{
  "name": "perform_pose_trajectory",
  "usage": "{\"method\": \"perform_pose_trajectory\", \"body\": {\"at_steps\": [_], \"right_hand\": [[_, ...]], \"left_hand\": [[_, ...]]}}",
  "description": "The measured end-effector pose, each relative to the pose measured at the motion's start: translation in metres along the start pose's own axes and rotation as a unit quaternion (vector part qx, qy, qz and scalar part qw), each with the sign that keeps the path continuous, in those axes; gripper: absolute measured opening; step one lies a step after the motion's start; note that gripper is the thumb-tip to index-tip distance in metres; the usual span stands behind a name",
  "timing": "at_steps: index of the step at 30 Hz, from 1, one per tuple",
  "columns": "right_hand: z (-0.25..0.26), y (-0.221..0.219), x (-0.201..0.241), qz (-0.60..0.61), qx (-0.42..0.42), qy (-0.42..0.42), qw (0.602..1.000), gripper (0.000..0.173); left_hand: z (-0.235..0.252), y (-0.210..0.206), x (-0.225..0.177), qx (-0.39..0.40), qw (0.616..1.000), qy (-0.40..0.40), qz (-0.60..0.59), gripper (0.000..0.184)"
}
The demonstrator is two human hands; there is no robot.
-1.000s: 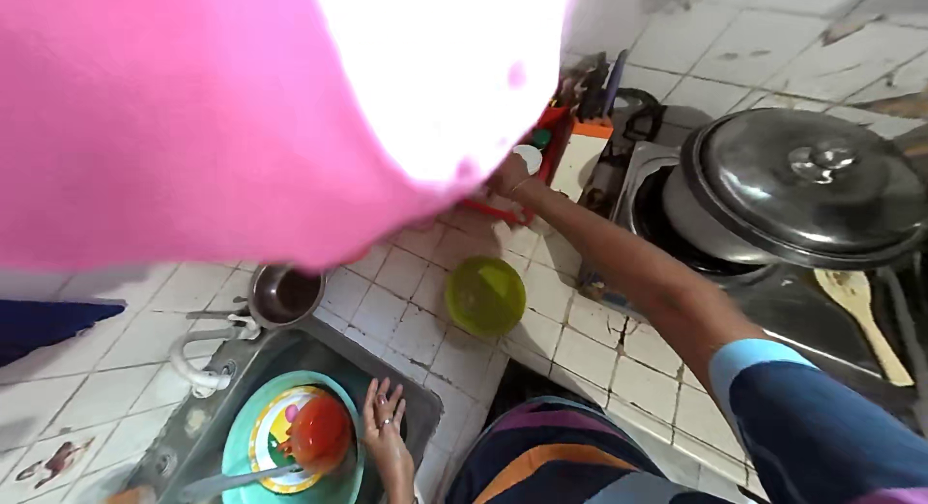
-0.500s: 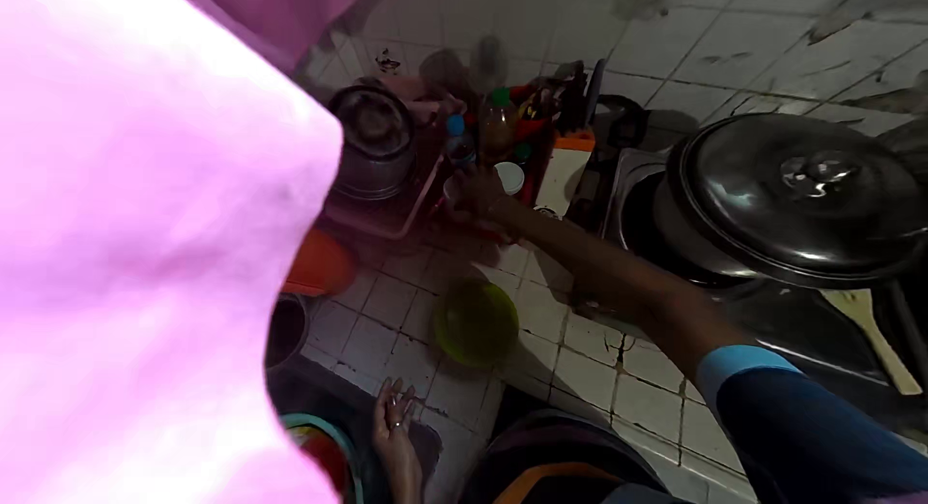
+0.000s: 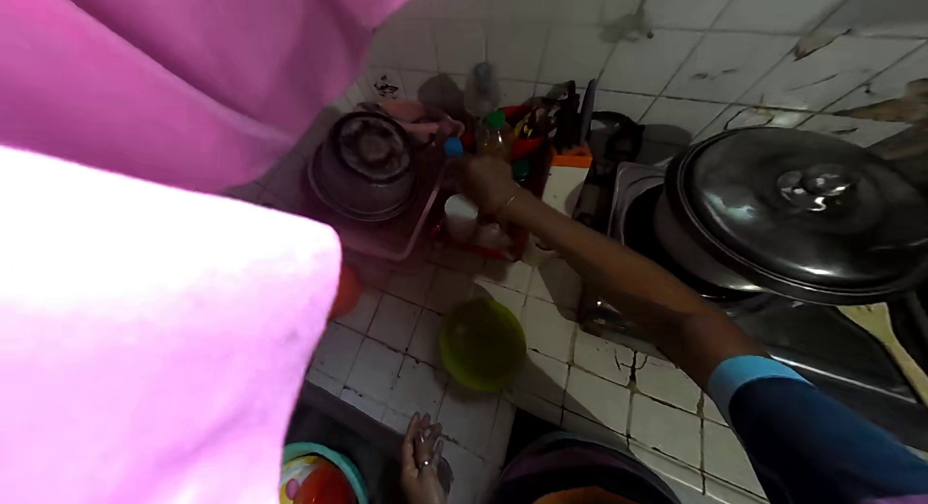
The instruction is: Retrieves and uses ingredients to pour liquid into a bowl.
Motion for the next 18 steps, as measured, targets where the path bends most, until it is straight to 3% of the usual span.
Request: {"method": "perform_pose_trajectory", "body": {"at_steps": [3,5,7,9,13,18], "right_hand": [[0.028,0.068,-0.008,0.044,-0.136,0.0,0.99,0.033],[0.059,0.099,-0.021,0.059,-0.182,-0.011,0.981,0.036],[0.095,0.105,-0.038,0.062,-0.161,-0.04,0.984,0.052],[0.125,0.094,-0.06,0.045,-0.082,-0.06,0.994,0.067],[0.147,0.082,-0.08,0.038,0.009,-0.024,0.999,0.049],[0.138,0.078,-0.083,0.042,-0.057,-0.044,0.997,0.052]], "left_hand": [[0.003,-0.001,-0.007,-0.004,1.0,0.006,-0.004,0.042],[0.005,-0.001,-0.014,-0.007,1.0,-0.002,-0.005,0.043],[0.011,0.0,-0.016,-0.009,1.0,-0.019,-0.003,0.042],[0.018,-0.001,-0.02,-0.014,0.999,-0.034,0.002,0.042],[0.026,-0.003,-0.029,-0.028,0.999,-0.035,0.014,0.042],[0.028,-0.008,-0.03,-0.017,0.999,-0.018,0.027,0.042]]}}
Point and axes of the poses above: each hand's wrist, its own z-axis towards the middle knuckle, its own y-axis out of the back of the hand, x = y × z, the point moved 2 cm from there along z, towards the middle knuckle, and after that the axes turned 2 degrees about y, right-handed, at the moved point
